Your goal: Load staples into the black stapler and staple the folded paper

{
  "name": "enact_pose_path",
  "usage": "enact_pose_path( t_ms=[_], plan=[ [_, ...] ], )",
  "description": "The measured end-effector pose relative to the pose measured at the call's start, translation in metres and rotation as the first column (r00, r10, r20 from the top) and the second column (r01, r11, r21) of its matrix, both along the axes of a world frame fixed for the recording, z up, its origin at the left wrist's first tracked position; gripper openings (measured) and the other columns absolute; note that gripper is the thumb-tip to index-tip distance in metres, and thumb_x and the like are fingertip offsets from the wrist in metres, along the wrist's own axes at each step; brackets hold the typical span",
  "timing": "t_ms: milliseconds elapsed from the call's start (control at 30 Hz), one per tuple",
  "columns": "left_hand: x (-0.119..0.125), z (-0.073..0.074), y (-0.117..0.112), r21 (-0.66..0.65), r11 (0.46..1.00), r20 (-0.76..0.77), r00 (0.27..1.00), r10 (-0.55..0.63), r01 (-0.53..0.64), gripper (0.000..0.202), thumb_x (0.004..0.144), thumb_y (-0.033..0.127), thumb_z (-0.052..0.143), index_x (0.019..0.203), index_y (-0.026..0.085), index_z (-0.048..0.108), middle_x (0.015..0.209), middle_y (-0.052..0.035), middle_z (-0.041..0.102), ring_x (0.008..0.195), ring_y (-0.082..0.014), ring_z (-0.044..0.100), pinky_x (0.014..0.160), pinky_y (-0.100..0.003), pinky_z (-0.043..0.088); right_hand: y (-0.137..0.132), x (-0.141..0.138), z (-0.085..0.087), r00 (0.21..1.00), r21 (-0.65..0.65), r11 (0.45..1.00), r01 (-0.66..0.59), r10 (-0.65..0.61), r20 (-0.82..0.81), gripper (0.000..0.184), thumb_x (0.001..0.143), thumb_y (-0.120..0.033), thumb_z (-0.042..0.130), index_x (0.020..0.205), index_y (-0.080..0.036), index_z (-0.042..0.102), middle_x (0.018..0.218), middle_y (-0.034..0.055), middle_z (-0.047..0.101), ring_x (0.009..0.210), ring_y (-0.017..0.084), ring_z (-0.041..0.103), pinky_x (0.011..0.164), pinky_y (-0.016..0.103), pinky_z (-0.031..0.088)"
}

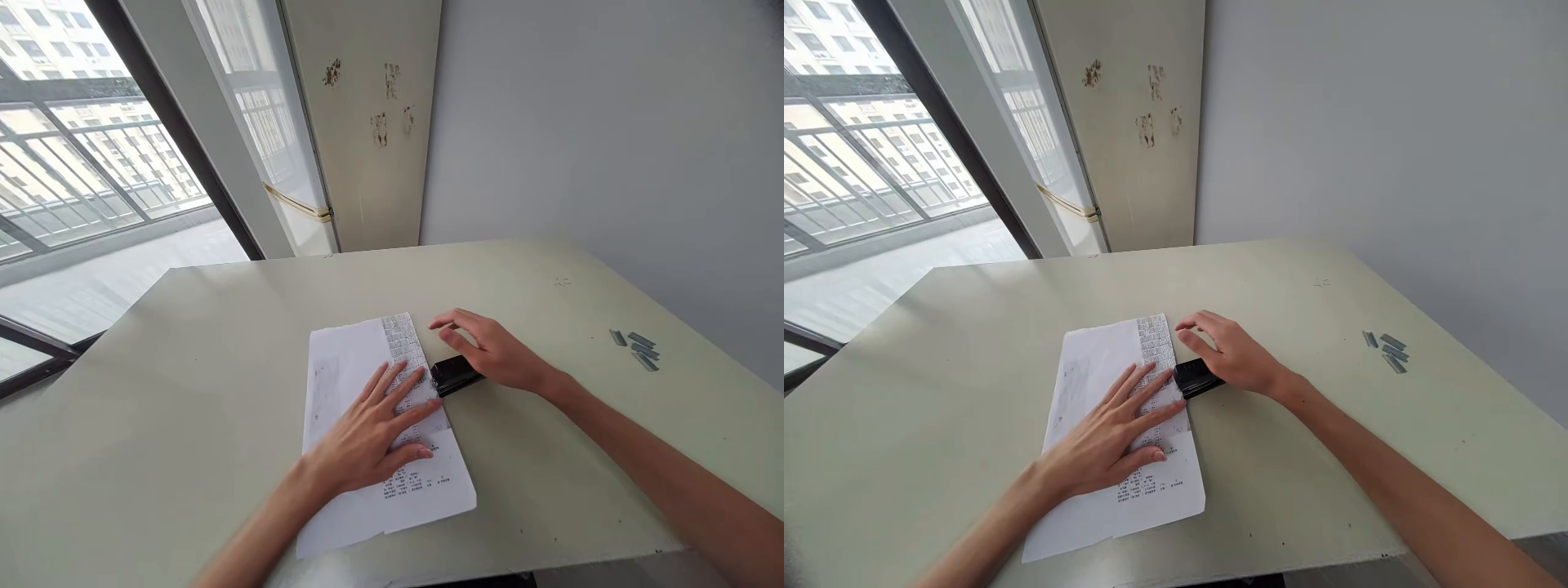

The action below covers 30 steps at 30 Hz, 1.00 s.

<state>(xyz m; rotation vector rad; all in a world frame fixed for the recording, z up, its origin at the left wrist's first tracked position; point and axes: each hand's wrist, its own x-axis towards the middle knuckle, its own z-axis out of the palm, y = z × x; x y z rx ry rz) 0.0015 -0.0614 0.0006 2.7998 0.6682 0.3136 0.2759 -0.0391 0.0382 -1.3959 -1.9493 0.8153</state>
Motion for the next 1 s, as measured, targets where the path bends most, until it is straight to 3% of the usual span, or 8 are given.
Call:
enact_pose_path(
  t_ms=[133, 300, 633, 1000],
  plan=[
    [0.003, -0.005, -0.004, 0.026, 1.0, 0.006, 1.0, 0.016, -0.017, 0.063, 0.105, 0.057, 0.047, 0.163, 0.039, 0.032, 0.175, 0.001, 0.009, 0.161, -0.0329, 0.009, 0.131, -0.06, 0.018, 0.003, -0.022, 0.006, 0.988, 0.037, 0.995, -0.087, 0.082, 0.132, 0.047, 0.108, -0.056, 0.034, 0.132, -0.028, 0.063, 0.141, 0.007, 0.066, 0.134, 0.027, 0.057, 0.11, 0.045, 0.046],
    [0.005, -0.007, -0.005, 0.011, 0.999, -0.003, 0.999, 0.033, -0.033, 0.06, 0.106, 0.058, 0.046, 0.161, 0.035, 0.039, 0.175, -0.002, 0.004, 0.16, -0.0339, 0.007, 0.132, -0.058, 0.013, 0.007, -0.036, 0.006, 0.959, 0.0, 0.989, -0.147, 0.143, 0.244, 0.056, 0.109, -0.058, 0.025, 0.139, -0.028, 0.061, 0.149, 0.0066, 0.062, 0.143, 0.027, 0.05, 0.118, 0.048, 0.038],
    [0.007, -0.01, -0.007, -0.035, 0.999, 0.073, 0.997, 0.039, -0.037, 0.058, 0.106, 0.056, 0.048, 0.16, 0.037, 0.041, 0.175, 0.0003, 0.012, 0.16, -0.0324, 0.01, 0.132, -0.058, 0.016, 0.005, -0.042, 0.0, 0.957, -0.082, 0.995, -0.055, 0.076, 0.281, 0.063, 0.107, -0.066, 0.022, 0.149, -0.033, 0.056, 0.16, 0.0026, 0.052, 0.153, 0.028, 0.039, 0.125, 0.051, 0.03],
    [0.009, -0.01, -0.008, -0.054, 0.998, 0.055, 0.997, 0.048, -0.045, 0.058, 0.107, 0.056, 0.045, 0.159, 0.03, 0.043, 0.175, -0.0035, 0.012, 0.16, -0.0316, 0.009, 0.132, -0.055, 0.017, 0.004, -0.046, -0.003, 0.94, -0.076, 0.996, -0.041, 0.064, 0.335, 0.067, 0.106, -0.067, 0.023, 0.149, -0.028, 0.056, 0.158, 0.0065, 0.054, 0.151, 0.03, 0.042, 0.123, 0.053, 0.032]
  ],
)
